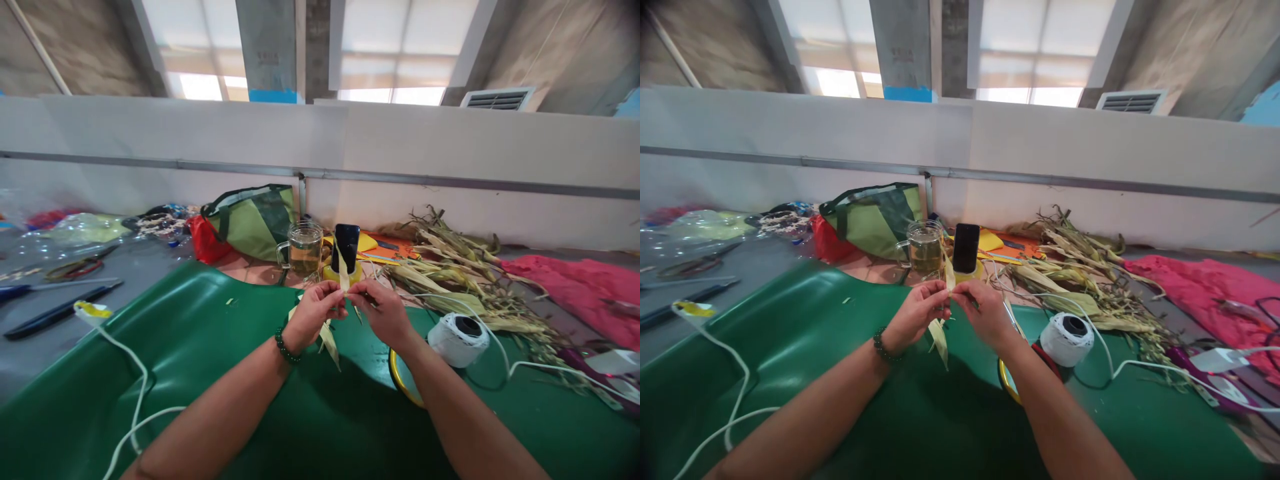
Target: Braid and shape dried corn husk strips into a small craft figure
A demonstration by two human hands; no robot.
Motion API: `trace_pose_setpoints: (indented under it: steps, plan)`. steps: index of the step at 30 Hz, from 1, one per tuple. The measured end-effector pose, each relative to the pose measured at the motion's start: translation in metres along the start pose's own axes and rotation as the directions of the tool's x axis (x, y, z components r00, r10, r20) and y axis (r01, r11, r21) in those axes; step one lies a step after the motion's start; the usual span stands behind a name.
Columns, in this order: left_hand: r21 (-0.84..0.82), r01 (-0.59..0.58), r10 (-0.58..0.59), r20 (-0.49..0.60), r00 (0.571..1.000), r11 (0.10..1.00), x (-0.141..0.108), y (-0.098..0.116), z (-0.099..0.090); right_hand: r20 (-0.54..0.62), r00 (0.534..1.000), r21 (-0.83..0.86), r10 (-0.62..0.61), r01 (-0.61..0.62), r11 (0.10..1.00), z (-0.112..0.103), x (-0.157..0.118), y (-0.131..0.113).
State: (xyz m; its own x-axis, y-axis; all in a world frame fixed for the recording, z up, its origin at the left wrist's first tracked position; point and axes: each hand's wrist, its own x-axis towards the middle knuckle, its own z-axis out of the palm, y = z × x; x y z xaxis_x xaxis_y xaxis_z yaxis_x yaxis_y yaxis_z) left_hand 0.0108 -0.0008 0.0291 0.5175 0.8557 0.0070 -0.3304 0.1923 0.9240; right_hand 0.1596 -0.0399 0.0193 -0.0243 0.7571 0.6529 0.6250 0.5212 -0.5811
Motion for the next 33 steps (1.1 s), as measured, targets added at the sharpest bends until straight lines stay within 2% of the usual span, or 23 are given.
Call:
trace_pose_setpoints:
  steps: [5,9,12,15,20,23,27,30,31,33]
  plan:
    - [-0.041,0.015,-0.015,0.003,1.0,0.999,-0.001,0.0,0.001,0.069,0.977,-0.101,-0.202,0.208,0.973,-0.003,0.001,-0.001]
    - [-0.093,0.04,-0.04,-0.006,0.999,0.995,-0.002,-0.001,0.002,0.053,0.971,-0.138,-0.231,0.236,0.962,0.0,0.001,0.001]
    - [-0.126,0.016,-0.016,-0.001,1.0,0.992,-0.001,-0.004,0.003,0.006,0.985,-0.136,-0.175,0.174,0.975,0.005,0.0,0.001]
    - [-0.066,-0.031,0.031,0.002,1.0,0.997,-0.001,-0.008,0.003,-0.052,0.995,-0.113,-0.087,0.081,0.99,0.007,-0.002,-0.001]
    - [0.07,-0.115,0.119,-0.046,0.992,0.991,0.001,-0.011,0.003,-0.047,0.987,0.046,0.152,-0.15,0.988,0.008,-0.002,-0.005]
    - [0.112,-0.132,0.137,-0.038,0.99,0.985,0.002,-0.012,0.003,-0.012,0.948,0.262,0.318,-0.305,0.916,0.01,-0.001,-0.006]
    - [0.157,-0.15,0.162,-0.061,0.985,0.976,0.002,-0.014,0.003,0.038,0.894,0.539,0.446,-0.394,0.744,0.013,0.003,-0.008]
    - [0.15,-0.152,0.166,-0.086,0.982,0.977,0.001,-0.013,0.004,0.121,0.859,0.623,0.498,-0.457,0.636,0.012,0.005,-0.008]
    - [0.143,-0.15,0.164,-0.098,0.982,0.978,0.001,-0.012,0.005,0.152,0.856,0.625,0.495,-0.471,0.622,0.011,0.005,-0.008]
    - [0.117,-0.124,0.136,-0.104,0.985,0.985,0.001,-0.011,0.005,0.181,0.868,0.593,0.462,-0.472,0.653,0.01,0.005,-0.008]
